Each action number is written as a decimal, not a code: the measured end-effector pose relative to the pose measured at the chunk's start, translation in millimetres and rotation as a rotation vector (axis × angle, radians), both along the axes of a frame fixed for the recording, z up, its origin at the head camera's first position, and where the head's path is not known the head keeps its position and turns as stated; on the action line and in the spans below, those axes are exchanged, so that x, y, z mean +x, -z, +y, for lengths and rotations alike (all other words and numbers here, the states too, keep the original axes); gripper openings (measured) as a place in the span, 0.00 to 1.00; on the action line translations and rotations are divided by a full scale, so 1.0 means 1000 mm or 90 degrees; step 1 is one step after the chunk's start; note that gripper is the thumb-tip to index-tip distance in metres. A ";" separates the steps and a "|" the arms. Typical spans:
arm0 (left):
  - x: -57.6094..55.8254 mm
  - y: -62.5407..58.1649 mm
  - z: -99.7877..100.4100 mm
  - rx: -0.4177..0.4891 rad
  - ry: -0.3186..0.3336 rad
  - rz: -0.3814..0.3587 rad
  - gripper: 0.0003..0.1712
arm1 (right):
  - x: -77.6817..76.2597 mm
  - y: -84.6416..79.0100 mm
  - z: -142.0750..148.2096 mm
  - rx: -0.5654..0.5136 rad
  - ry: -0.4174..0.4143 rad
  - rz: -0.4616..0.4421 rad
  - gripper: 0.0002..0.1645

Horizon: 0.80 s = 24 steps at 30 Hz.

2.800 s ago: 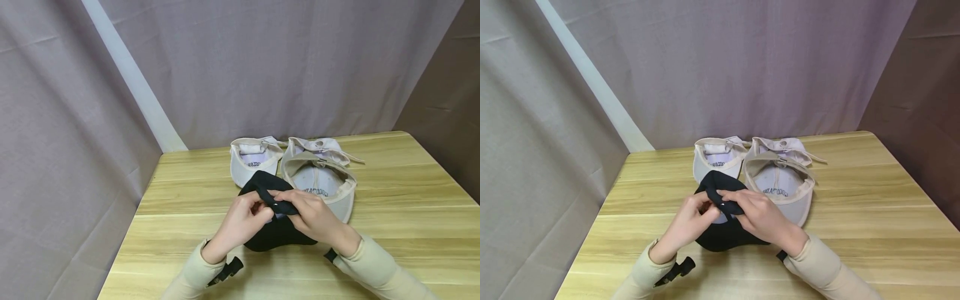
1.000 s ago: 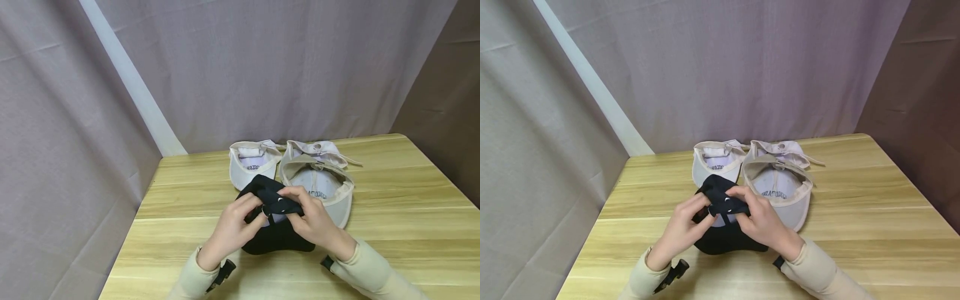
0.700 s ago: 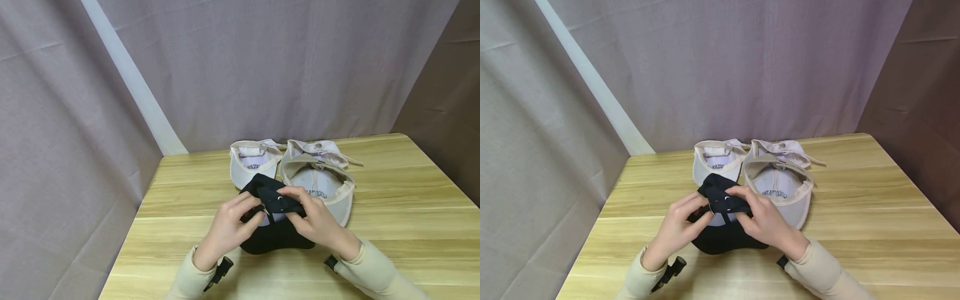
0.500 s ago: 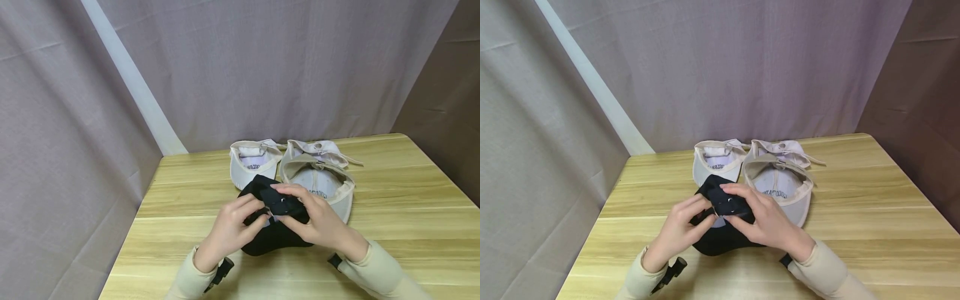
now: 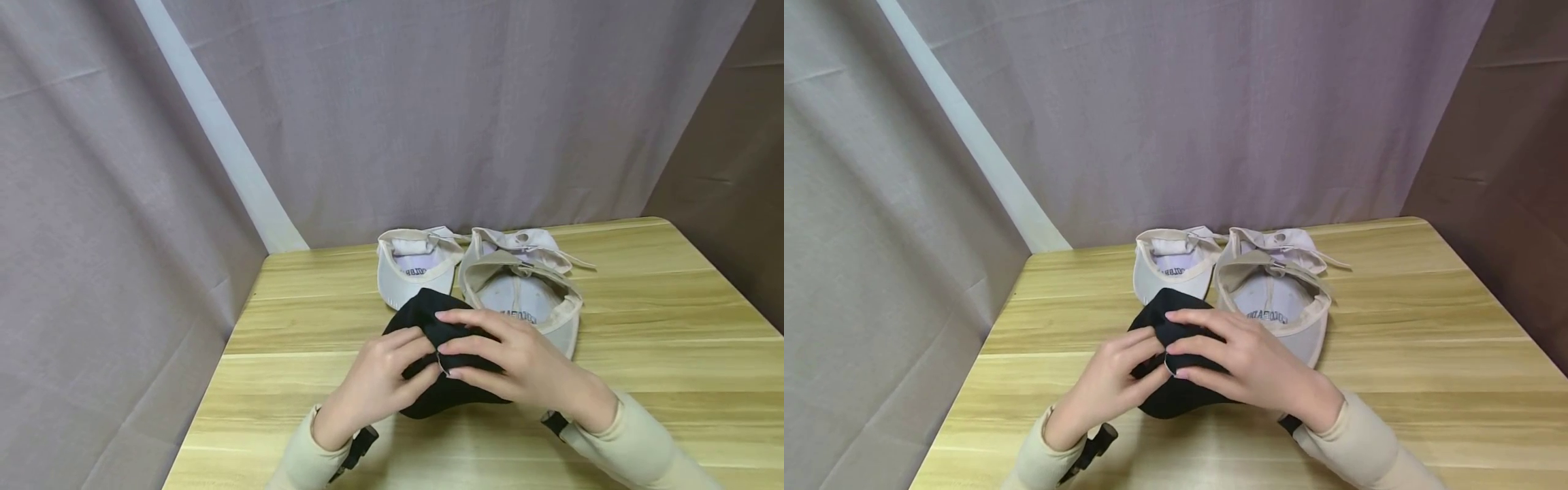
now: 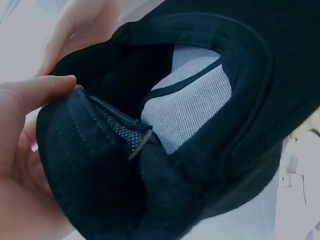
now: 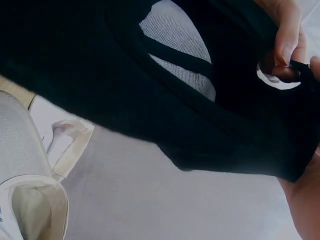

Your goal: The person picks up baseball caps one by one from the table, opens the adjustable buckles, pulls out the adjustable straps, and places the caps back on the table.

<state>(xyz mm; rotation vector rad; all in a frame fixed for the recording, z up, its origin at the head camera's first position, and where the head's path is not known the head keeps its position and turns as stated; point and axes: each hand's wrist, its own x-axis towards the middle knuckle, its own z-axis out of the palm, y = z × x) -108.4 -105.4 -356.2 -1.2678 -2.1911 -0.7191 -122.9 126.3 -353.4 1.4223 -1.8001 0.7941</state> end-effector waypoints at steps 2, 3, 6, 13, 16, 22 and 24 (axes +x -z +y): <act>0.001 0.000 0.000 -0.009 0.002 0.000 0.03 | 0.001 -0.001 -0.001 0.002 0.007 0.013 0.17; 0.001 0.000 0.000 -0.014 0.003 0.001 0.02 | 0.001 -0.001 -0.001 0.004 0.010 0.017 0.16; 0.002 0.000 0.000 -0.030 0.002 0.002 0.03 | 0.002 -0.001 -0.001 0.014 0.018 0.026 0.16; 0.003 0.000 0.000 -0.071 0.000 0.014 0.03 | 0.003 0.001 -0.001 0.048 0.028 0.039 0.15; 0.003 0.001 -0.001 -0.078 0.005 0.014 0.05 | 0.003 0.002 -0.001 0.054 0.027 0.039 0.16; 0.002 0.001 -0.002 -0.088 0.024 0.008 0.07 | 0.002 0.004 0.000 0.052 0.030 0.034 0.16; 0.002 0.002 -0.003 -0.090 0.035 0.000 0.09 | 0.002 0.005 0.000 0.057 0.029 0.037 0.16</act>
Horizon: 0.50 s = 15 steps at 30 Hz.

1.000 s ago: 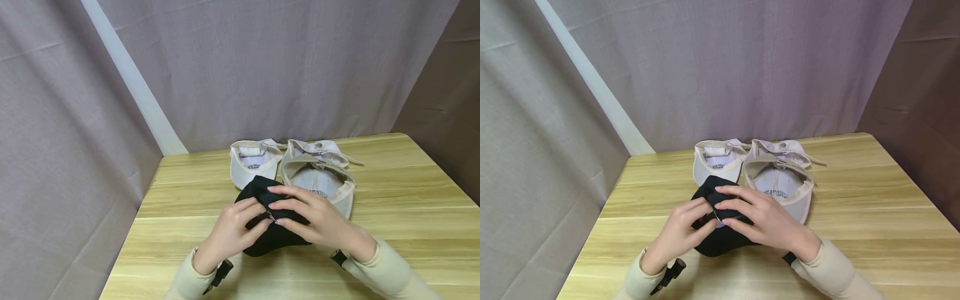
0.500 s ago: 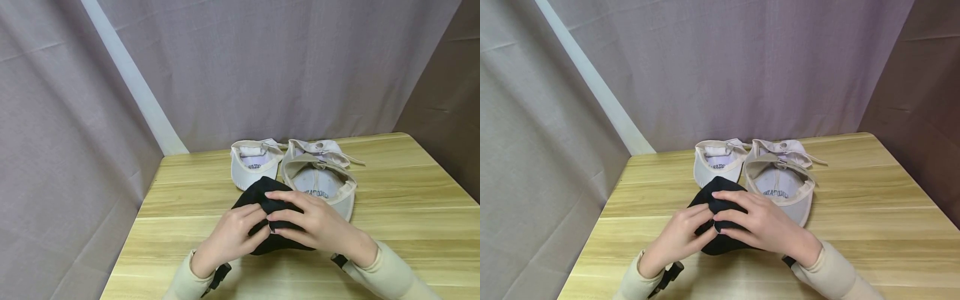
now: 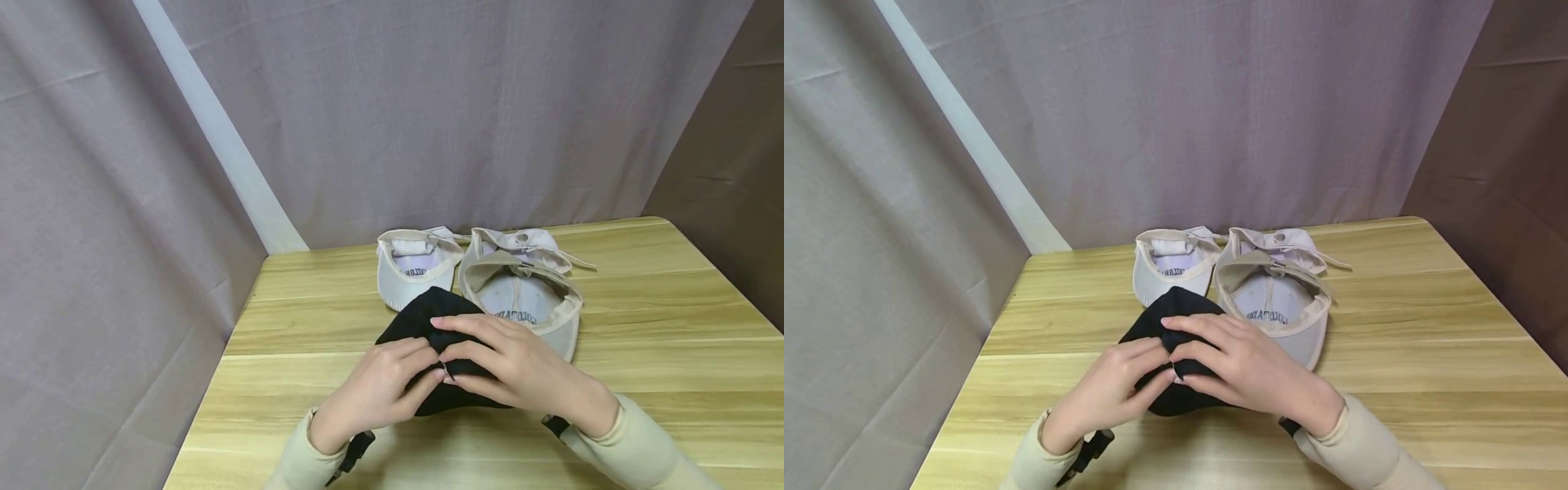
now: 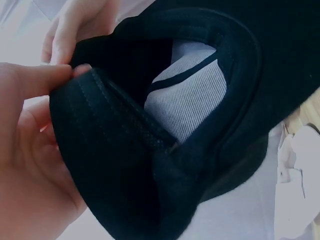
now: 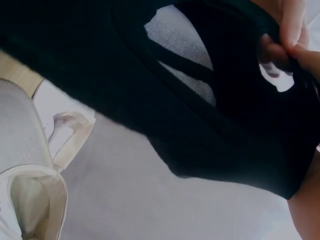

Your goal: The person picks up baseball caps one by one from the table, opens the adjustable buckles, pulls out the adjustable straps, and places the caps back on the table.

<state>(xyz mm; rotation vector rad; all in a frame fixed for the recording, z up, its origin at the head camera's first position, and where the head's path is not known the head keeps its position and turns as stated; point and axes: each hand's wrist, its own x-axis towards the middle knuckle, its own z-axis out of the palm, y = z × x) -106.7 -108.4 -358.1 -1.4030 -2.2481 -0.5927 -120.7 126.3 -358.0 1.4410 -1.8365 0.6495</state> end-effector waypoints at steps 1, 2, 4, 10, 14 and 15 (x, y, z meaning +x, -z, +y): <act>0.000 0.000 -0.001 -0.002 0.005 -0.005 0.10 | 0.000 0.000 0.000 0.003 -0.002 0.003 0.16; 0.001 0.000 -0.002 -0.004 0.009 -0.012 0.11 | 0.001 0.001 0.000 0.007 -0.003 0.007 0.16; 0.002 0.001 -0.003 -0.011 0.017 -0.024 0.12 | 0.002 0.001 0.000 0.015 -0.010 0.015 0.16; 0.006 0.002 -0.006 -0.031 0.029 -0.050 0.12 | 0.004 0.003 -0.003 0.023 -0.030 0.045 0.13; 0.007 0.001 -0.005 -0.035 0.030 -0.039 0.12 | 0.006 0.003 -0.003 0.021 -0.023 0.058 0.13; 0.007 0.001 -0.005 -0.038 0.029 -0.032 0.12 | 0.006 0.003 -0.002 0.019 -0.018 0.062 0.14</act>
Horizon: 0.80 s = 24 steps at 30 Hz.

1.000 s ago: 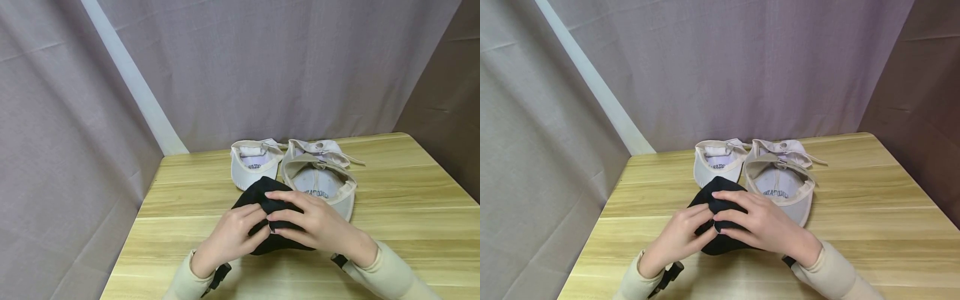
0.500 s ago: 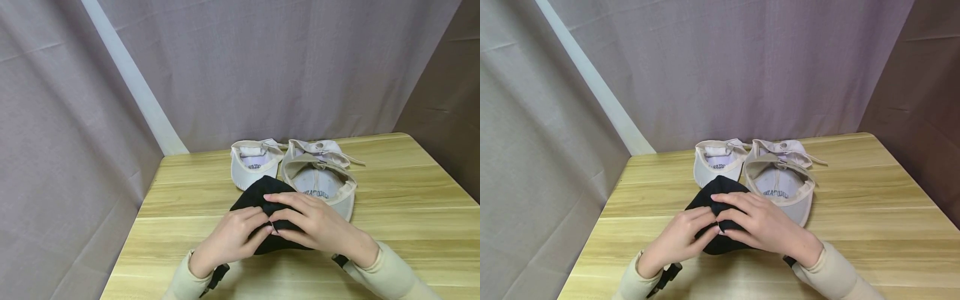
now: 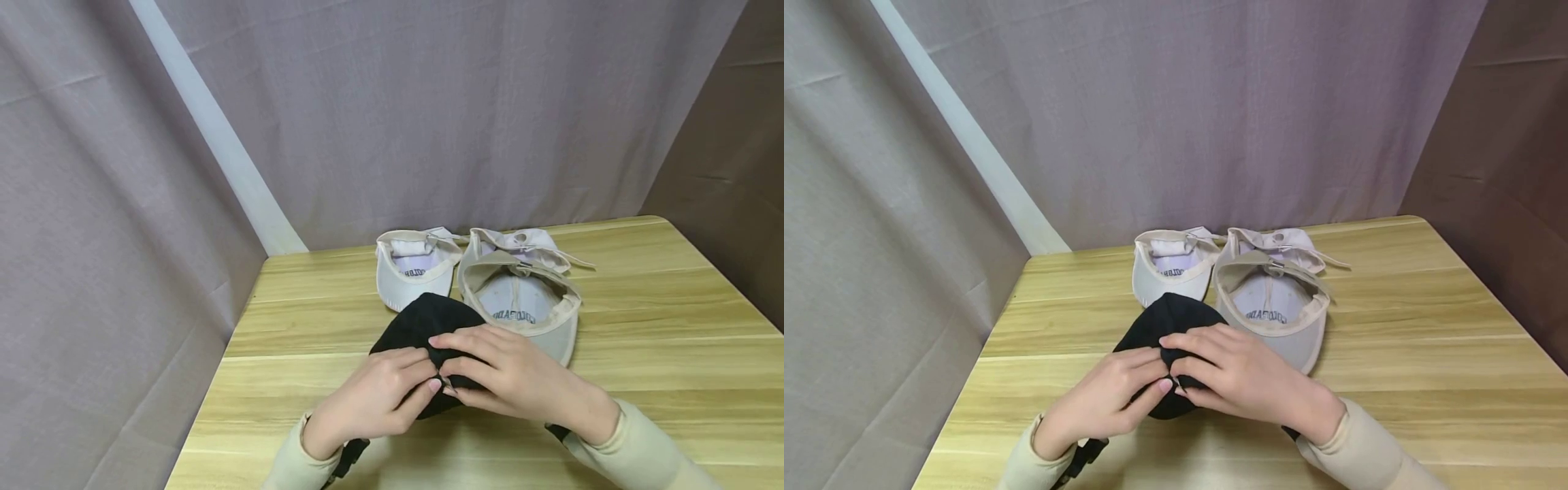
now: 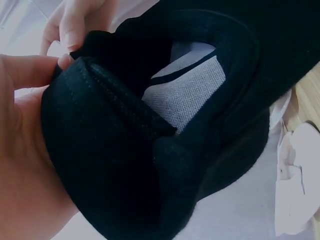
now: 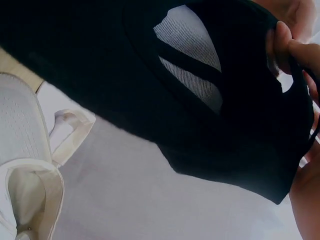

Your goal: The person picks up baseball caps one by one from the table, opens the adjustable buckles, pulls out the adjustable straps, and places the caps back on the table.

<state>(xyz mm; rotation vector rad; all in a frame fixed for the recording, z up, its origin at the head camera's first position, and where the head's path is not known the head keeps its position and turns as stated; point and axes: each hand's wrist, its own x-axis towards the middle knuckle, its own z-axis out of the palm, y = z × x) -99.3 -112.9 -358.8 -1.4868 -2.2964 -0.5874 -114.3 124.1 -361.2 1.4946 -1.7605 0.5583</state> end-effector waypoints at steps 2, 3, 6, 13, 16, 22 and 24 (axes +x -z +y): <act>0.001 0.000 0.001 -0.005 -0.004 0.012 0.13 | 0.000 0.000 0.001 -0.004 0.009 0.010 0.15; 0.001 0.000 0.002 -0.006 -0.005 0.016 0.13 | 0.001 0.001 0.001 -0.007 0.012 0.015 0.16; 0.003 0.002 0.003 -0.006 -0.003 0.010 0.12 | 0.003 0.004 0.001 -0.017 0.018 0.034 0.16; 0.005 0.010 0.008 -0.012 0.011 -0.027 0.15 | 0.008 0.014 0.001 -0.038 0.024 0.024 0.16; 0.006 0.013 0.009 -0.017 0.012 -0.024 0.15 | 0.010 0.018 0.000 -0.038 0.027 0.012 0.17; 0.006 0.017 0.009 -0.031 0.010 0.019 0.15 | 0.011 0.025 0.001 -0.025 0.026 -0.001 0.16; 0.006 0.018 0.009 -0.032 0.010 0.009 0.14 | 0.012 0.026 0.002 -0.023 0.023 0.000 0.15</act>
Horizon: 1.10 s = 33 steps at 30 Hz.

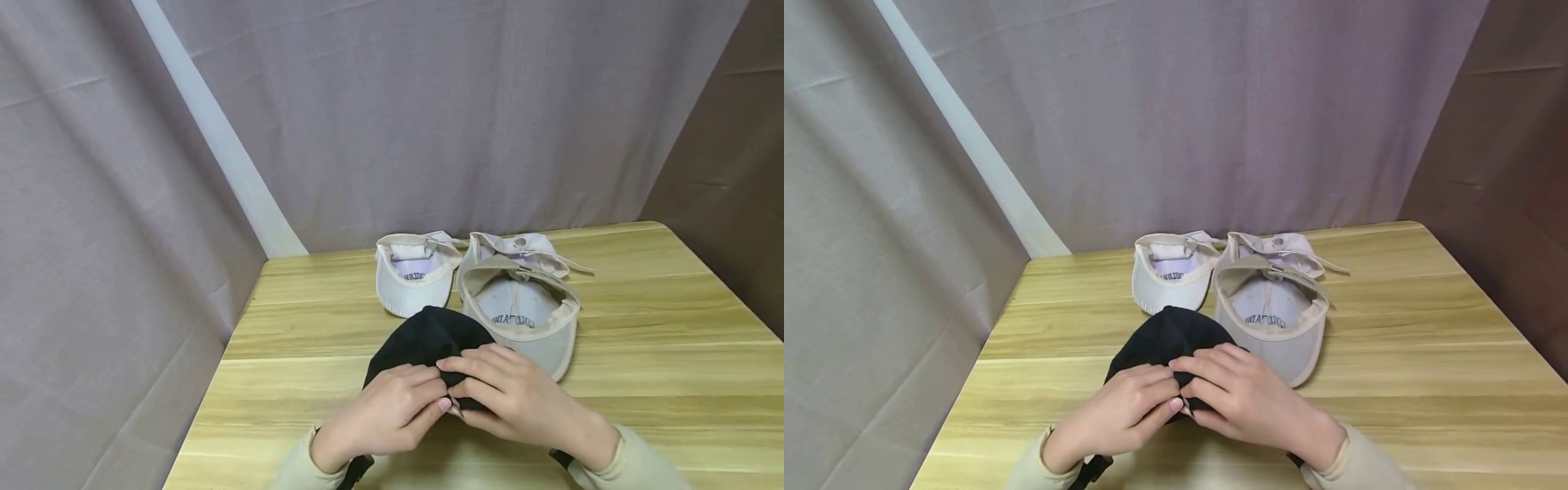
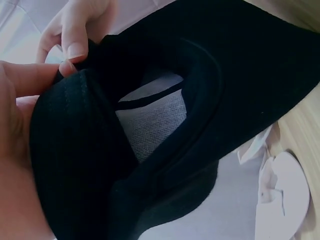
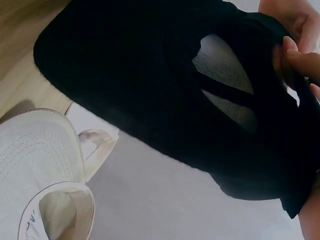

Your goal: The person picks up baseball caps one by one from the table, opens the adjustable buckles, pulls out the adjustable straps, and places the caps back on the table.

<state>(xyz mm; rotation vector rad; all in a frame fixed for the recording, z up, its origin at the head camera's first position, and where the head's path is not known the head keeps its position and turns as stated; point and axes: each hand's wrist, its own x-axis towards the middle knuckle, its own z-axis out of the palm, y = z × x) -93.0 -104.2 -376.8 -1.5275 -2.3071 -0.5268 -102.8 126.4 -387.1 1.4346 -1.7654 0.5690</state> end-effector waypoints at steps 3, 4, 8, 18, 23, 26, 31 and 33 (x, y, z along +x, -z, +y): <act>0.002 0.000 -0.001 0.000 0.002 -0.020 0.14 | 0.001 -0.001 0.000 -0.006 -0.014 0.013 0.14; 0.002 -0.001 -0.002 -0.003 0.003 -0.017 0.14 | 0.001 -0.002 0.000 -0.010 -0.020 0.022 0.14; 0.005 -0.005 -0.004 -0.013 0.014 0.000 0.13 | 0.002 -0.008 -0.003 -0.037 -0.046 0.059 0.13; 0.009 -0.014 -0.010 0.023 0.029 -0.002 0.11 | 0.007 -0.025 -0.005 -0.061 -0.087 0.077 0.14; 0.010 -0.015 -0.009 0.020 0.030 -0.008 0.11 | 0.008 -0.028 -0.007 -0.078 -0.104 0.076 0.14; 0.011 -0.016 -0.008 0.018 0.036 -0.008 0.10 | 0.010 -0.028 -0.011 -0.093 -0.110 0.071 0.15; 0.012 -0.017 -0.007 0.018 0.025 -0.002 0.11 | 0.012 -0.028 -0.014 -0.104 -0.078 0.089 0.15; 0.012 -0.017 -0.008 0.015 0.023 0.002 0.11 | 0.013 -0.028 -0.014 -0.098 -0.064 0.100 0.14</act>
